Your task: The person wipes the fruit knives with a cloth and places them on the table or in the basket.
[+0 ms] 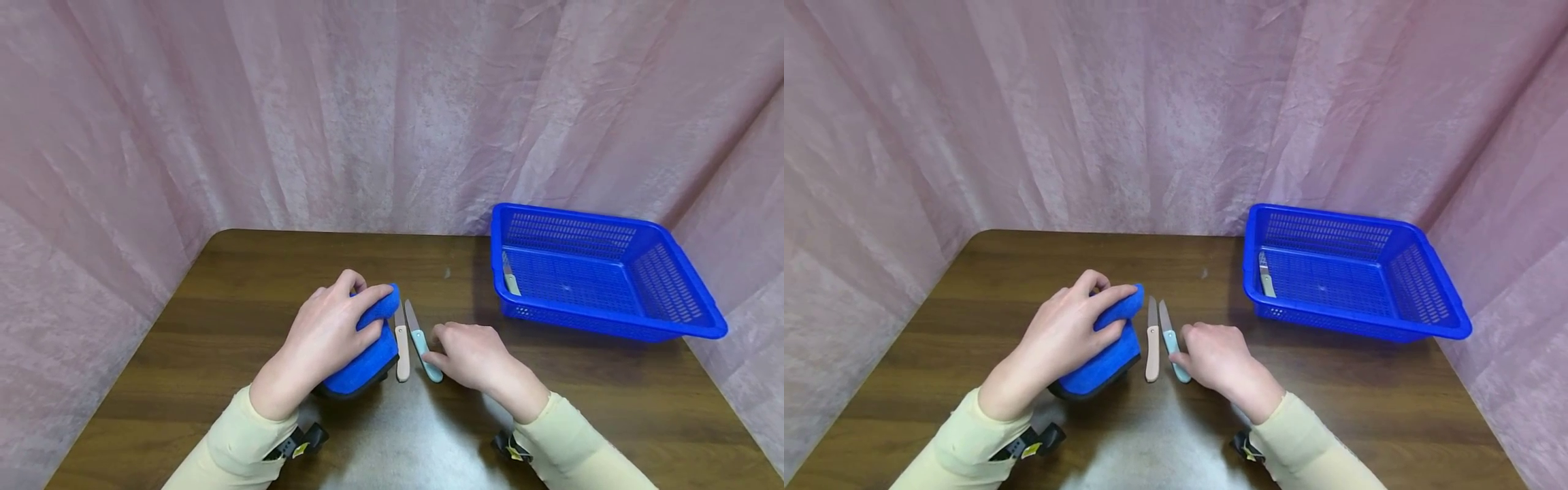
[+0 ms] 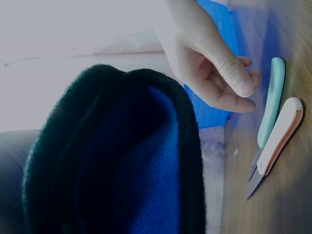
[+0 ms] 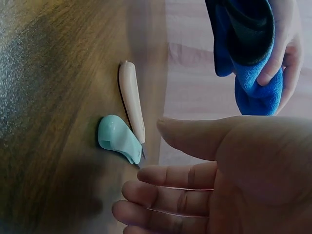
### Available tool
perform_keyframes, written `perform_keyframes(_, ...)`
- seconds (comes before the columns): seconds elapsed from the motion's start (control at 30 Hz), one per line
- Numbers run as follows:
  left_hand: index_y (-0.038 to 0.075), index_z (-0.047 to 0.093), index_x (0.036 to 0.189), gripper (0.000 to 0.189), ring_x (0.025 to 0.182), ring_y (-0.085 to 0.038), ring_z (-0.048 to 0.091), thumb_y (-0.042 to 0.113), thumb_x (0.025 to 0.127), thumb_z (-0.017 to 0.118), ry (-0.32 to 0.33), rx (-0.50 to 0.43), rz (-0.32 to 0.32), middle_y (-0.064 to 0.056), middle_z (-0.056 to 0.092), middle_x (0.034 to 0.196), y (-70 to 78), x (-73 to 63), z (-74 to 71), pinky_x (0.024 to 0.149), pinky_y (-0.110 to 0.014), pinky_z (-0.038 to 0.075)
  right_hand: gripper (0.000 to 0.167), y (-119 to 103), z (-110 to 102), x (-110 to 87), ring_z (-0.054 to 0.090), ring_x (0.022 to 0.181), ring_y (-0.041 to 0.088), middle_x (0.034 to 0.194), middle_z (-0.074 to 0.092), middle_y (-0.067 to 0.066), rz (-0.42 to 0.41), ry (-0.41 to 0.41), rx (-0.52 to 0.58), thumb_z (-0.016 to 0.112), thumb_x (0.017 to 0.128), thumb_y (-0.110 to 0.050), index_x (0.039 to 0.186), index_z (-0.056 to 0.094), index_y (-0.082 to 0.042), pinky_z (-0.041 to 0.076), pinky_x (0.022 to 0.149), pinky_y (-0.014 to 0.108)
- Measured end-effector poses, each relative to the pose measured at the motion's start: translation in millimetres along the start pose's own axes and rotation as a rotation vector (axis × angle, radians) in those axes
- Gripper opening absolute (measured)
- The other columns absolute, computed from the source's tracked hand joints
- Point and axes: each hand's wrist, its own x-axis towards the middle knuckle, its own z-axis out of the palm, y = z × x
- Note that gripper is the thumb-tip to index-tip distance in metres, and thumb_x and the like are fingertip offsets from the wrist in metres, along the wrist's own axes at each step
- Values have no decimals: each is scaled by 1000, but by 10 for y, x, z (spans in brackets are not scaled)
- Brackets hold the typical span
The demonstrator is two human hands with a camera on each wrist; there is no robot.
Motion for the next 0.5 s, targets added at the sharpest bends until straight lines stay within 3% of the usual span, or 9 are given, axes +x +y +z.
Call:
perform_keyframes(0.17,25,76,142,46,85,-25,65,26,96,80,7,4,7,-9,64,118,7,-1,-2,80,-46,56,25,1,39,-3,70,79,19,83,66,-8,4,4,10,83,99,-41,99,75,-18,56,68,49)
perform_keyframes(0.5,24,76,142,45,84,-24,66,26,97,80,9,12,21,-10,64,118,18,-7,15,81,-47,57,34,-22,119,-1,60,69,15,74,56,-7,8,31,18,83,99,-43,87,64,-18,54,64,48)
